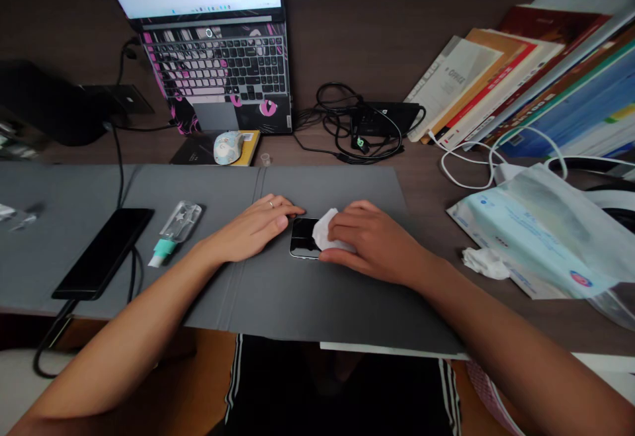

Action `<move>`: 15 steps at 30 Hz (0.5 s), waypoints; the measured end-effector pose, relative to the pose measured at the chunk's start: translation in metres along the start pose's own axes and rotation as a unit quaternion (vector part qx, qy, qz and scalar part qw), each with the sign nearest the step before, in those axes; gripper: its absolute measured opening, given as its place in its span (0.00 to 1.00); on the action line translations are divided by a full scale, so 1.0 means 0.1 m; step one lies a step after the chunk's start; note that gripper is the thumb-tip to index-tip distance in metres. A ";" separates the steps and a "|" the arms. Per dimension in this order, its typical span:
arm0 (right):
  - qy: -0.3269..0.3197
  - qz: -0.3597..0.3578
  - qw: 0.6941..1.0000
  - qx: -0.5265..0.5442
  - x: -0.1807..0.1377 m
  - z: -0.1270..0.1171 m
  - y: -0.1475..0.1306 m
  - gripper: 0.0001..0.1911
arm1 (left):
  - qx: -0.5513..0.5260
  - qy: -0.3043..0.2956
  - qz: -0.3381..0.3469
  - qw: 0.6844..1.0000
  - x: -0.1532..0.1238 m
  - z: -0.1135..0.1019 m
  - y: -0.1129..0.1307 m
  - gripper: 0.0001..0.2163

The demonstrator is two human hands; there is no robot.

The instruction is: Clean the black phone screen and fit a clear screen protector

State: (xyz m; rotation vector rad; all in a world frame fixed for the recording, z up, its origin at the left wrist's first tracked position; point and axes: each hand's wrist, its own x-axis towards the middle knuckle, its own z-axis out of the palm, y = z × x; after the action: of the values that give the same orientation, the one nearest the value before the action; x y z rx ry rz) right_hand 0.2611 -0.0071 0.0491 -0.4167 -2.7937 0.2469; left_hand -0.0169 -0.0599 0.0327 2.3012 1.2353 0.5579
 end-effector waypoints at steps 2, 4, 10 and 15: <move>-0.003 0.010 1.000 -0.001 0.00 0.00 0.01 0.23 | 0.000 0.002 0.001 1.000 0.00 0.00 0.00 0.30; -0.004 -0.005 1.000 0.010 -0.01 0.00 0.01 0.23 | 0.001 -0.001 0.004 1.000 0.01 0.00 0.01 0.29; -0.016 0.032 0.999 0.034 0.01 -0.05 0.04 0.23 | -0.010 0.001 0.006 1.000 0.01 0.00 0.01 0.29; -0.011 0.014 0.999 0.047 -0.01 -0.05 0.04 0.22 | -0.007 0.001 0.013 1.000 0.02 0.00 0.00 0.29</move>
State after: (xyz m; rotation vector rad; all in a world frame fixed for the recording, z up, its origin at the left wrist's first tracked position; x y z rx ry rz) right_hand 0.2643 -0.0029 0.0529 -0.4329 -2.7854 0.3898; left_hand -0.0155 -0.0580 0.0333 2.3090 1.1994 0.5769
